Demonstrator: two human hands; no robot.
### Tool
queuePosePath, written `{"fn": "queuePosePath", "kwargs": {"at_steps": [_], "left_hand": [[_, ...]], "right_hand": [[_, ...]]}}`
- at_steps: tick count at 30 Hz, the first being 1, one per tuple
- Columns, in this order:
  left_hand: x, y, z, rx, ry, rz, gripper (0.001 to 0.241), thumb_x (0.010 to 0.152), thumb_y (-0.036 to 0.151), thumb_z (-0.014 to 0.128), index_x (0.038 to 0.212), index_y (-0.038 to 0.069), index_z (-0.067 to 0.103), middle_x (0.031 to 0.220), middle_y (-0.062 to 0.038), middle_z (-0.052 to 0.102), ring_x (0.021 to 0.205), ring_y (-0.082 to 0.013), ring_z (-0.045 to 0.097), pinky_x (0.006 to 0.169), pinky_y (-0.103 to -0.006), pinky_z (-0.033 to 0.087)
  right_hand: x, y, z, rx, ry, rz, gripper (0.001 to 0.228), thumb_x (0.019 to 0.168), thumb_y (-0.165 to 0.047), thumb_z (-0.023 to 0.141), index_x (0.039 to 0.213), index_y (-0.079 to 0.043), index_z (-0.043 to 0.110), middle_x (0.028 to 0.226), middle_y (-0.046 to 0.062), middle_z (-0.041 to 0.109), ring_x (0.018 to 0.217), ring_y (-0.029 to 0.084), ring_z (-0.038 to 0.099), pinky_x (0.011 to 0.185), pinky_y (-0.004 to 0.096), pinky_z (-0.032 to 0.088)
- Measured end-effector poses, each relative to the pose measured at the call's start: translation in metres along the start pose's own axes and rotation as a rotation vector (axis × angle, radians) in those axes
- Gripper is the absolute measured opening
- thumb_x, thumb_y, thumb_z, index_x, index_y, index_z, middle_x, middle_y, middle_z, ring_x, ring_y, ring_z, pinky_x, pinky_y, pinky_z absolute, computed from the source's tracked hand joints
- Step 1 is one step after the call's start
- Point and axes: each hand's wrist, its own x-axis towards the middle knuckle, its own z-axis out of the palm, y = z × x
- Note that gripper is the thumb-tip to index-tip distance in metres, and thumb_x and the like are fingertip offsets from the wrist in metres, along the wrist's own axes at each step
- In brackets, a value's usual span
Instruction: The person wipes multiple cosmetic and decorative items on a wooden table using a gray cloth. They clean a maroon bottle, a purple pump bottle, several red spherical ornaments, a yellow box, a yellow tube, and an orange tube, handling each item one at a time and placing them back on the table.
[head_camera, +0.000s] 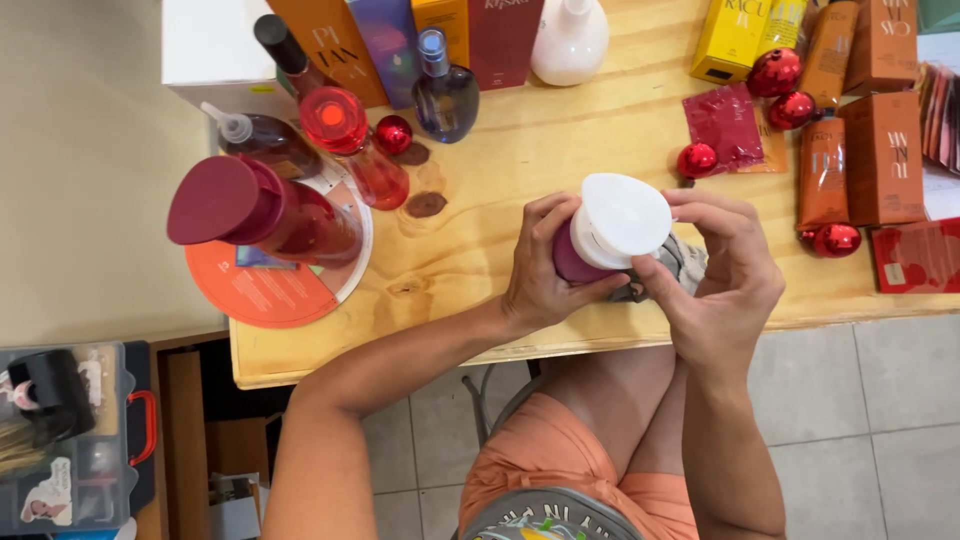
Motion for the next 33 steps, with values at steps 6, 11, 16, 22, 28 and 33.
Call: {"fn": "queuePosePath", "kwargs": {"at_steps": [6, 11, 16, 22, 28, 33], "left_hand": [[0.000, 0.000, 0.002, 0.019, -0.018, -0.008, 0.088, 0.078, 0.041, 0.089, 0.141, 0.002, 0.043, 0.130, -0.019, 0.051, 0.122, -0.0363, 0.060, 0.105, -0.0474, 0.050], [-0.004, -0.003, -0.002, 0.039, -0.069, -0.047, 0.086, 0.085, 0.041, 0.086, 0.147, 0.012, 0.034, 0.139, -0.016, 0.047, 0.133, -0.0325, 0.050, 0.114, -0.0489, 0.049], [-0.002, 0.002, -0.006, 0.025, -0.119, -0.040, 0.079, 0.086, 0.037, 0.071, 0.149, 0.008, 0.031, 0.140, -0.021, 0.042, 0.134, -0.0364, 0.048, 0.115, -0.0513, 0.047], [0.007, 0.016, -0.013, 0.020, -0.258, -0.020, 0.078, 0.094, 0.027, 0.063, 0.158, 0.005, 0.024, 0.159, -0.021, 0.041, 0.147, -0.0393, 0.049, 0.124, -0.0480, 0.048], [0.015, 0.010, -0.009, 0.004, -0.247, -0.127, 0.111, 0.079, 0.038, 0.091, 0.160, 0.005, 0.021, 0.141, -0.017, 0.058, 0.126, -0.0278, 0.063, 0.109, -0.0374, 0.055], [0.016, 0.008, -0.007, 0.018, -0.352, -0.263, 0.098, 0.075, 0.046, 0.090, 0.152, 0.014, 0.038, 0.141, -0.008, 0.064, 0.126, -0.0221, 0.068, 0.107, -0.0351, 0.057]], "right_hand": [[-0.023, 0.007, -0.025, -0.018, 0.078, 0.049, 0.051, 0.079, -0.008, 0.091, 0.110, 0.014, 0.058, 0.115, 0.027, 0.060, 0.118, 0.040, 0.064, 0.107, 0.048, 0.055], [-0.030, 0.027, -0.062, -0.260, 0.349, 0.332, 0.022, 0.098, 0.002, 0.063, 0.118, -0.003, 0.059, 0.120, 0.008, 0.054, 0.114, 0.019, 0.055, 0.098, 0.032, 0.051], [-0.077, 0.125, -0.084, -0.590, 0.247, 0.365, 0.026, 0.100, -0.008, 0.082, 0.123, -0.006, 0.071, 0.118, 0.012, 0.056, 0.108, 0.026, 0.053, 0.087, 0.036, 0.049], [-0.059, 0.076, -0.044, -0.781, 0.183, -0.113, 0.033, 0.107, -0.003, 0.069, 0.136, 0.008, 0.060, 0.128, 0.025, 0.059, 0.115, 0.042, 0.056, 0.101, 0.052, 0.047], [-0.062, 0.069, -0.030, -0.574, 0.068, -0.056, 0.024, 0.103, -0.005, 0.071, 0.125, 0.003, 0.065, 0.122, 0.019, 0.066, 0.114, 0.035, 0.062, 0.100, 0.043, 0.051], [-0.069, 0.075, -0.021, -0.616, -0.239, -0.011, 0.052, 0.089, -0.023, 0.081, 0.128, 0.003, 0.058, 0.129, 0.022, 0.057, 0.118, 0.038, 0.055, 0.101, 0.046, 0.047]]}}
